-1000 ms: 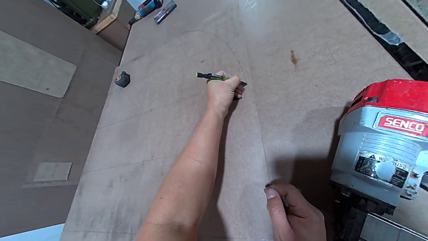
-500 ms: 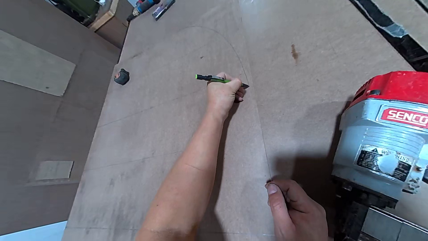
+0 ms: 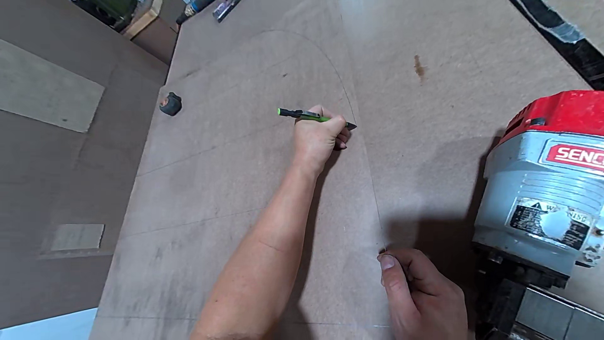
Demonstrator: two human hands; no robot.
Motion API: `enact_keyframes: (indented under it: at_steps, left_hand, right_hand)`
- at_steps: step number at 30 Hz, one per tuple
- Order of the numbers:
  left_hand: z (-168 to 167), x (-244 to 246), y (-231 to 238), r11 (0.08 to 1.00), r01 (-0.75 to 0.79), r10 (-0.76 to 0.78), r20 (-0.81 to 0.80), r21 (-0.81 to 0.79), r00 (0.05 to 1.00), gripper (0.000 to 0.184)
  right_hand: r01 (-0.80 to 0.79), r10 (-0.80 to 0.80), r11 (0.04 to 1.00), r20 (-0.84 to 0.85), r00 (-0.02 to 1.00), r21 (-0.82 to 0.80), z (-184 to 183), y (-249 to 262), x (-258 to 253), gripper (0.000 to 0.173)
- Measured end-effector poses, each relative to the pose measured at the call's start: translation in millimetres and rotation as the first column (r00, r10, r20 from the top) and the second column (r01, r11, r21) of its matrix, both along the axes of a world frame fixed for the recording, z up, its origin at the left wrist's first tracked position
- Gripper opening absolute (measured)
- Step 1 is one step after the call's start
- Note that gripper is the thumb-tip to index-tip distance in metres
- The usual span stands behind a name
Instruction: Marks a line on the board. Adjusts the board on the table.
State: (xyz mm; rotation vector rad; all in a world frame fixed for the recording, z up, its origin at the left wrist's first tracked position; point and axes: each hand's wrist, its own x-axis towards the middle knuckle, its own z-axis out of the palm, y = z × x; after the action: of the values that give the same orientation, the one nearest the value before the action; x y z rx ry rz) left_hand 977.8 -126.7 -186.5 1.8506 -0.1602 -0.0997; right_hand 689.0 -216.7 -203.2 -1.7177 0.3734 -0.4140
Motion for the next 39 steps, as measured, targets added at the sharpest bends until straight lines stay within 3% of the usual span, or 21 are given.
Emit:
enact_keyframes:
  at_steps: [39]
  left_hand:
    - [0,-60,15,0.990,0.136,-0.136,-0.013,-0.026,0.991,0.008]
  right_hand:
    - [0.010,-0.010,1.000,-0.004,1.000,-0.009,0,0,0,0.021]
